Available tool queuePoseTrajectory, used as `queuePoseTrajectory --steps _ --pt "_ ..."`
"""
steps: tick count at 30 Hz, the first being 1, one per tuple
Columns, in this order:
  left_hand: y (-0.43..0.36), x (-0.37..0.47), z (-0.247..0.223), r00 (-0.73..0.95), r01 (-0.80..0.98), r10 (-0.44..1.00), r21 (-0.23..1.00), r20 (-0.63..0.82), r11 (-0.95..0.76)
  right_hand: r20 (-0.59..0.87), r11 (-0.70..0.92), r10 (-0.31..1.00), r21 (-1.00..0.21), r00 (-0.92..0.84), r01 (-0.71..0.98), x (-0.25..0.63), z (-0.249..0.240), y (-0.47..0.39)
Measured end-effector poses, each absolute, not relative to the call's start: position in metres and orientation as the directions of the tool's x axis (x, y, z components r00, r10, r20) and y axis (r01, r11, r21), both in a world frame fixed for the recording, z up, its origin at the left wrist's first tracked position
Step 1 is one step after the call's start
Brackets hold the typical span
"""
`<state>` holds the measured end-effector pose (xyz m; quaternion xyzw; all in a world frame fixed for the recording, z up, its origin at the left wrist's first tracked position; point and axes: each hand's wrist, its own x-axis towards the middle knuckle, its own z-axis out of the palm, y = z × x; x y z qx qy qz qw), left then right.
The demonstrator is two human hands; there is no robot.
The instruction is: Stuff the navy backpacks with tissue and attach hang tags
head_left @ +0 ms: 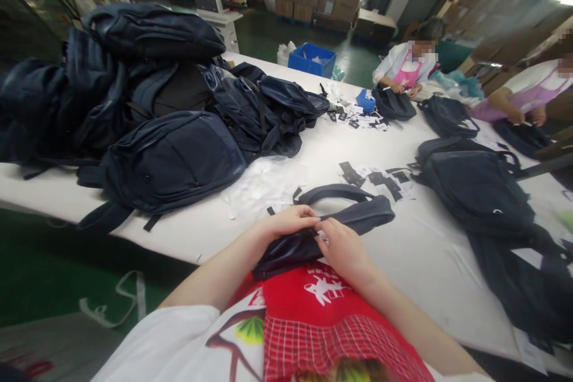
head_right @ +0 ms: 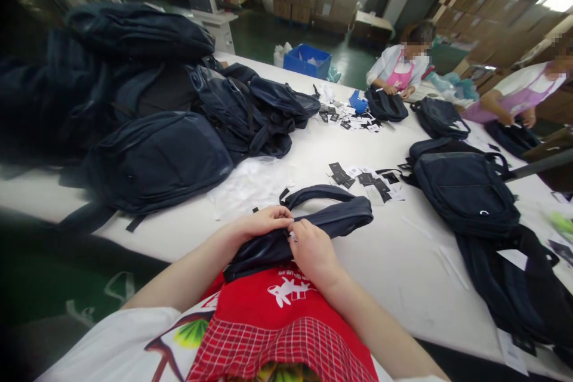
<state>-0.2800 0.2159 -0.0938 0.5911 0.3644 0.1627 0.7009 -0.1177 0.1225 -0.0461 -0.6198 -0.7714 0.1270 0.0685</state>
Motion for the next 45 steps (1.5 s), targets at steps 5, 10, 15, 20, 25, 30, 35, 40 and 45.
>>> queuePoseTrajectory --steps 5,10,15,20,25,30,35,40,45 --pt "0.213 -0.282 -0.084 0.806 0.140 0.556 0.978 -0.204 0.156 -0.012 0.157 0.987 -0.192 -0.162 0.969 -0.119 -0.049 0.119" --pt "0.210 -0.280 -0.087 0.813 0.151 0.556 0.985 -0.173 0.086 0.024 0.171 0.985 -0.137 -0.170 0.976 -0.118 -0.050 0.118" --pt "0.209 -0.281 -0.089 0.807 0.209 0.549 0.975 -0.216 0.075 0.047 0.087 0.995 0.052 -0.090 0.995 -0.091 -0.045 0.115" --pt "0.212 -0.289 -0.085 0.784 0.263 0.569 0.963 -0.249 0.059 0.022 -0.239 0.971 0.216 0.240 0.947 -0.002 -0.041 0.129" --pt "0.225 -0.272 -0.065 0.806 0.435 0.525 0.875 -0.273 -0.213 -0.070 -0.411 0.906 0.089 0.417 0.907 0.057 -0.052 0.152" --pt "0.240 -0.216 -0.044 0.735 0.649 0.639 0.510 -0.227 -0.565 -0.070 -0.342 0.937 -0.003 0.341 0.940 0.054 -0.060 0.165" --pt "0.244 -0.174 -0.053 0.669 0.677 0.728 0.526 -0.150 -0.514 -0.052 -0.339 0.940 -0.058 0.337 0.939 0.065 -0.065 0.163" --pt "0.229 -0.178 -0.057 0.684 0.478 0.721 0.815 -0.112 -0.327 -0.120 -0.441 0.894 -0.080 0.431 0.894 0.083 -0.065 0.154" --pt "0.214 -0.197 -0.038 0.639 0.364 0.757 0.921 -0.140 -0.137 0.239 -0.208 0.930 -0.282 0.279 0.936 0.043 -0.022 0.131"
